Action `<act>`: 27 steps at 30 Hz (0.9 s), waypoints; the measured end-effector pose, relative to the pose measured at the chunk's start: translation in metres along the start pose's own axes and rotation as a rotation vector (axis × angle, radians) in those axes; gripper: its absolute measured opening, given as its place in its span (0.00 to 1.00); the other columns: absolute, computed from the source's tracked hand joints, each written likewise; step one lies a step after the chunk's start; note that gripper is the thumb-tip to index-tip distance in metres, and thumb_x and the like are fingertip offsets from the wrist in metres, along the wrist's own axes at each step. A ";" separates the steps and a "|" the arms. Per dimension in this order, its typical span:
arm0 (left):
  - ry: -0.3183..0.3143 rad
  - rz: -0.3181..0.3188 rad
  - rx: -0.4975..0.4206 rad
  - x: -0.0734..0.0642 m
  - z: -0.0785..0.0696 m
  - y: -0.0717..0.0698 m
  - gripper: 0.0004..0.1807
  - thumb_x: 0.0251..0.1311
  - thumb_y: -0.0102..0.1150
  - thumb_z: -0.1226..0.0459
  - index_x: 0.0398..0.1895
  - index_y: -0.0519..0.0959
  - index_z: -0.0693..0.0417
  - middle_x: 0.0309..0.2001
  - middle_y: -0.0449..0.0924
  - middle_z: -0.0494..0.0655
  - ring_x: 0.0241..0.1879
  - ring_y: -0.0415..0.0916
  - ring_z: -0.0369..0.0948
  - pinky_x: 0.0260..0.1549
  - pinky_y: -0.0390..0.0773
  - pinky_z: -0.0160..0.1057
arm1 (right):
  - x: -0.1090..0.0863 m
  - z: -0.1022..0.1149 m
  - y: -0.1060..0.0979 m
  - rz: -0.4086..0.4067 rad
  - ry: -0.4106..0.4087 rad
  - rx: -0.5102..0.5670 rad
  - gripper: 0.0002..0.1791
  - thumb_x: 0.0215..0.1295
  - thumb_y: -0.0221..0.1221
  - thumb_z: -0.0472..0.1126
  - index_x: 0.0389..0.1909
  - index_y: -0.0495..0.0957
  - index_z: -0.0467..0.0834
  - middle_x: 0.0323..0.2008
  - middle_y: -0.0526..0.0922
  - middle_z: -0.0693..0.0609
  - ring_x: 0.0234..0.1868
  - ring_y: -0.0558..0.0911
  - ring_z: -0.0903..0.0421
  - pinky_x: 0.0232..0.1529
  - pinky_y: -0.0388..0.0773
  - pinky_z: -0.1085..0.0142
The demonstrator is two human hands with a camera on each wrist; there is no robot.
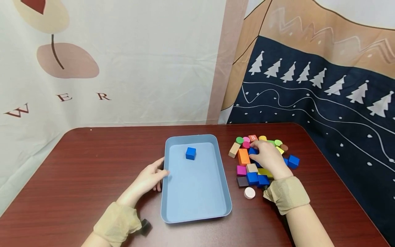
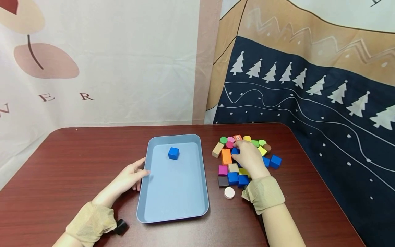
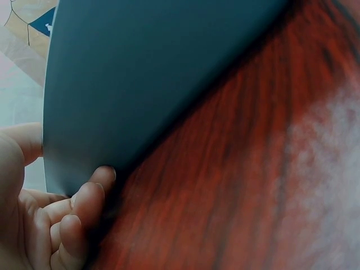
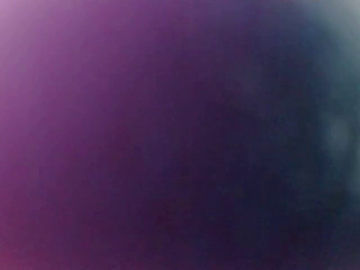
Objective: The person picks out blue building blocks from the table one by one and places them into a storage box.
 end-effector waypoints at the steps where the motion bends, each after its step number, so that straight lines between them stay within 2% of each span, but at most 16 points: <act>1: -0.001 0.000 0.000 0.000 0.000 0.000 0.36 0.61 0.56 0.63 0.72 0.56 0.59 0.15 0.74 0.49 0.11 0.72 0.47 0.14 0.74 0.42 | 0.000 0.001 -0.001 -0.003 -0.004 0.000 0.23 0.61 0.64 0.39 0.56 0.75 0.33 0.50 0.79 0.35 0.50 0.76 0.40 0.51 0.74 0.45; 15: -0.008 -0.001 0.014 0.001 0.000 -0.001 0.37 0.62 0.56 0.62 0.73 0.55 0.59 0.14 0.74 0.50 0.11 0.72 0.47 0.14 0.74 0.42 | -0.004 0.003 -0.016 -0.097 -0.017 0.057 0.26 0.62 0.62 0.39 0.58 0.72 0.29 0.56 0.72 0.32 0.52 0.75 0.37 0.51 0.74 0.45; 27: -0.009 0.004 0.012 0.001 0.001 0.000 0.37 0.62 0.56 0.61 0.73 0.55 0.58 0.14 0.74 0.50 0.11 0.72 0.47 0.14 0.74 0.42 | -0.017 0.023 -0.031 -0.159 -0.055 0.094 0.24 0.63 0.62 0.41 0.59 0.73 0.35 0.50 0.75 0.37 0.43 0.77 0.43 0.42 0.80 0.50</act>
Point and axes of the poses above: each hand's wrist, its own x-axis towards the middle knuckle, its own y-axis out of the palm, z = x × y, the point moved 8 cm from there along x, towards the middle knuckle
